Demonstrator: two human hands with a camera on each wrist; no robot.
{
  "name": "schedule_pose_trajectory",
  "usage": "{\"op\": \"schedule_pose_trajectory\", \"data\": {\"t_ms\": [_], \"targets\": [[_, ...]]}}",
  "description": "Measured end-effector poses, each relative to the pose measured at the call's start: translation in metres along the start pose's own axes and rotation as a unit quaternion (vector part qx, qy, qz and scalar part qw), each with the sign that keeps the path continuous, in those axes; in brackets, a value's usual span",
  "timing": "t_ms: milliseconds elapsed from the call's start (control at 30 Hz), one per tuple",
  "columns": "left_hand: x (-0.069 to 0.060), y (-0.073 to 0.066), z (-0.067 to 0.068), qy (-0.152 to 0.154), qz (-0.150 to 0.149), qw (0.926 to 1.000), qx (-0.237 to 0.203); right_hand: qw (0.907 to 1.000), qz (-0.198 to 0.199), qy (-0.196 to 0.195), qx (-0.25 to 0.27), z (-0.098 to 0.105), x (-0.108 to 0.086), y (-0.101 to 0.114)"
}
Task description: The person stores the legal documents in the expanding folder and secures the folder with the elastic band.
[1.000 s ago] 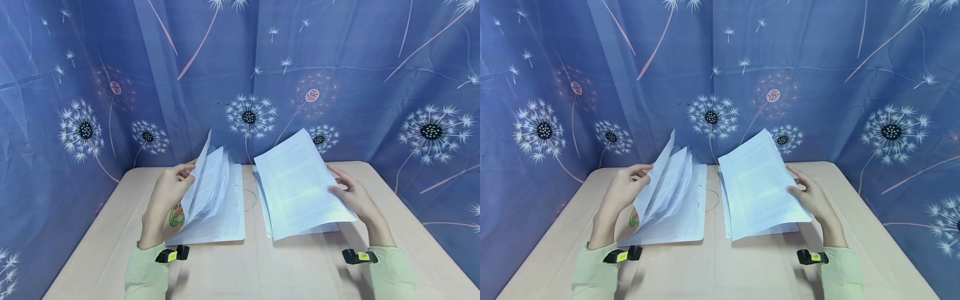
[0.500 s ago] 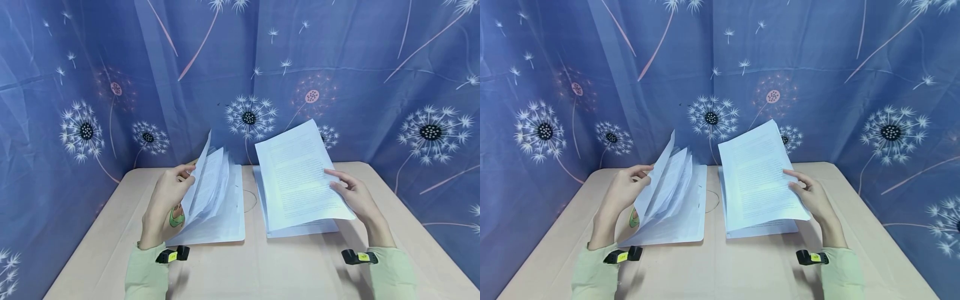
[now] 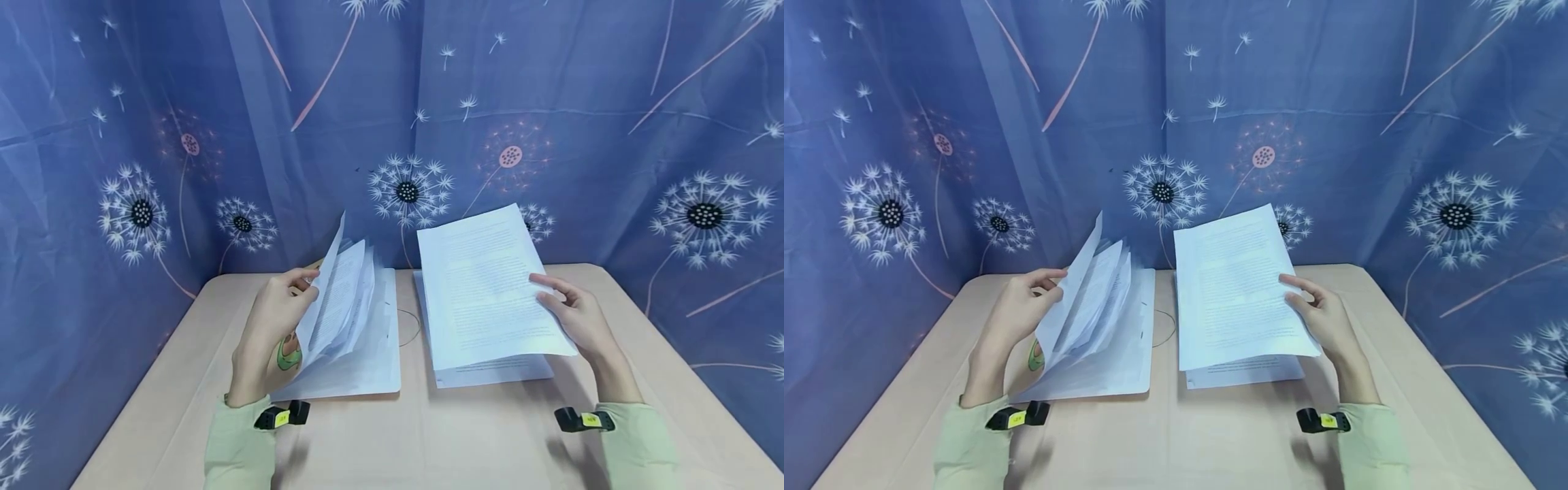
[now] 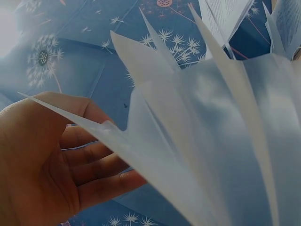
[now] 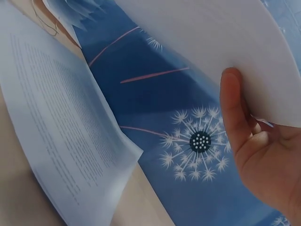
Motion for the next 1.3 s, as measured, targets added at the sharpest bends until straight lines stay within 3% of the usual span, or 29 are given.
{"op": "schedule_pose_trajectory", "data": {"t_ms": [433,600,833,1300], "targets": [[0.001,0.000,-0.001,0.006,0.006,0.9999,-0.007,0.9989,0.029,-0.036,0.006,-0.015,0.003,0.019],[0.001,0.000,-0.002,0.008,0.006,0.9999,-0.006,0.9985,0.017,-0.050,-0.013,-0.023,0.005,0.023],[0.001,-0.001,0.000,0.007,0.004,0.9999,-0.006,0.9989,0.000,-0.047,0.000,-0.037,0.008,0.024],[-0.001,-0.002,0.002,-0.003,-0.007,1.0000,0.005,0.9966,-0.001,-0.058,-0.059,-0.061,0.012,0.027]]}}
Point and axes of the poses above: each hand's wrist, its own x-axis towards the middle knuckle, its own z-axis out of the back of the hand, y = z × x, the point moved 7 cm from there along x, towards the middle knuckle, and after that the axes turned 10 degrees about y, right-handed, at the moved point
